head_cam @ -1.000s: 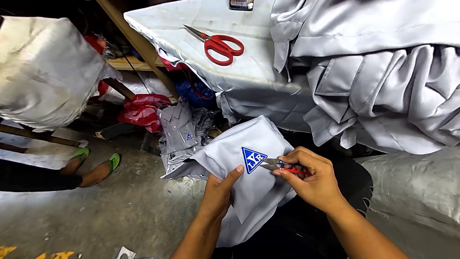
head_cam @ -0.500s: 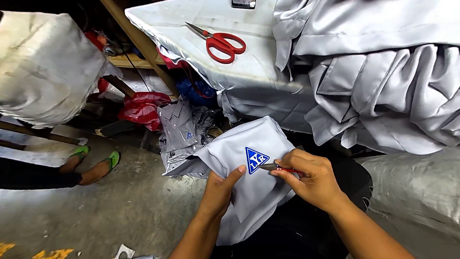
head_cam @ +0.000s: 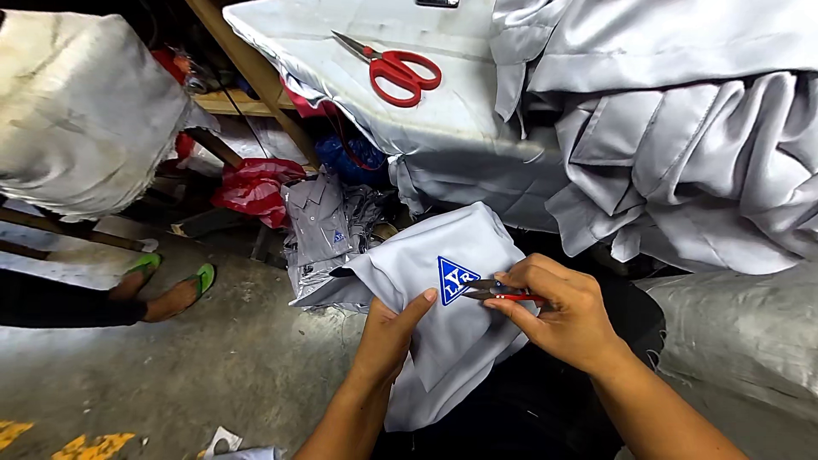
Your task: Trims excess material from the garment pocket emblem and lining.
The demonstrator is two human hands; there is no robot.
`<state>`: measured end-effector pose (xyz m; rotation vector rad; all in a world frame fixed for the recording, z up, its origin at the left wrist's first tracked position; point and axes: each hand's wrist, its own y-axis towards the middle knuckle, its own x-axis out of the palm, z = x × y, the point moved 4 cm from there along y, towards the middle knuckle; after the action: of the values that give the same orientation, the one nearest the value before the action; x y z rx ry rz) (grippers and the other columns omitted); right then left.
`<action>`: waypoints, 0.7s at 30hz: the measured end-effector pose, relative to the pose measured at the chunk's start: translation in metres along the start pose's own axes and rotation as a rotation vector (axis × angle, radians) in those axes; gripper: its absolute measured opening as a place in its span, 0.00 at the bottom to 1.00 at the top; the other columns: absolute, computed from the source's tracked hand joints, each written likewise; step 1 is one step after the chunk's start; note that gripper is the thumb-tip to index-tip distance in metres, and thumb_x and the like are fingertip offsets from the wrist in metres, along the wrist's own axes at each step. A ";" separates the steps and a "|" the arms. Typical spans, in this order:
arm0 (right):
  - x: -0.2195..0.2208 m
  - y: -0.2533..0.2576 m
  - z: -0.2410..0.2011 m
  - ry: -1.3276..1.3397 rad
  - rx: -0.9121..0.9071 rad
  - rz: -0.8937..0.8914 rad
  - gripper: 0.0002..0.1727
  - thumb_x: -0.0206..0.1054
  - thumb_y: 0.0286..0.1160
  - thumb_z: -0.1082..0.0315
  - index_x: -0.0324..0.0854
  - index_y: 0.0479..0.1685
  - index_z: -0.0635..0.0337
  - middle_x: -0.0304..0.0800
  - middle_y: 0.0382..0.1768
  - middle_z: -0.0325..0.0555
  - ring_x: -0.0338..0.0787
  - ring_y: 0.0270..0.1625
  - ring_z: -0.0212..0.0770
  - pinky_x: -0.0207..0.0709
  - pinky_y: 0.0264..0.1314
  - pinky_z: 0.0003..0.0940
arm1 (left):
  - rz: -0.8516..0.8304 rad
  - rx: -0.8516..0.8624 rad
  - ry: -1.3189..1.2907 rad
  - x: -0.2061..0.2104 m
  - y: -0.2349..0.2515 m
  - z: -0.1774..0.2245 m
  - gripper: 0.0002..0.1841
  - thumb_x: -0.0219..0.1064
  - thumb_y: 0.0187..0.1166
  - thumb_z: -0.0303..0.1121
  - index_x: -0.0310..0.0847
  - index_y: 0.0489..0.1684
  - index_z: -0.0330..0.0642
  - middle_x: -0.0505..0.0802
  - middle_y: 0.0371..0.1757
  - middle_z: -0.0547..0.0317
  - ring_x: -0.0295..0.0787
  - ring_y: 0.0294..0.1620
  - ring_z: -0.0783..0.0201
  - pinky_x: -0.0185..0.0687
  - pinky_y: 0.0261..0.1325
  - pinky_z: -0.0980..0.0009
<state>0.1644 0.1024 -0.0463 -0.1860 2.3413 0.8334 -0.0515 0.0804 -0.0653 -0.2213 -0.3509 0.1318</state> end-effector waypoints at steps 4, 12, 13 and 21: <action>0.000 0.000 0.001 0.016 0.002 -0.020 0.15 0.73 0.76 0.56 0.93 0.40 0.61 0.91 0.34 0.43 0.84 0.34 0.27 0.76 0.37 0.20 | -0.003 -0.005 -0.008 0.000 0.000 0.000 0.10 0.62 0.76 0.14 0.77 0.48 0.38 0.97 0.36 0.61 0.96 0.38 0.70 0.93 0.48 0.72; 0.003 0.001 0.005 0.050 -0.014 -0.055 0.15 0.72 0.78 0.57 0.93 0.36 0.61 0.92 0.31 0.43 0.86 0.35 0.29 0.77 0.38 0.22 | -0.015 -0.010 -0.005 0.000 0.001 0.000 0.11 0.62 0.75 0.14 0.77 0.48 0.38 0.97 0.37 0.62 0.96 0.38 0.70 0.93 0.48 0.72; 0.003 0.001 0.004 0.044 -0.022 -0.053 0.15 0.71 0.79 0.58 0.93 0.35 0.61 0.91 0.30 0.44 0.86 0.34 0.30 0.76 0.37 0.22 | -0.016 -0.011 -0.005 0.000 0.001 0.000 0.11 0.62 0.75 0.14 0.77 0.49 0.38 0.97 0.37 0.62 0.96 0.38 0.70 0.93 0.49 0.72; -0.001 0.001 0.002 0.036 0.002 -0.008 0.15 0.74 0.75 0.57 0.92 0.39 0.62 0.92 0.34 0.43 0.84 0.35 0.26 0.75 0.38 0.18 | -0.015 -0.007 -0.004 0.000 0.000 0.001 0.11 0.62 0.75 0.14 0.77 0.48 0.38 0.97 0.37 0.63 0.96 0.38 0.71 0.93 0.48 0.72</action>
<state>0.1659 0.1044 -0.0462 -0.2110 2.3738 0.8297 -0.0514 0.0807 -0.0646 -0.2251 -0.3571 0.1167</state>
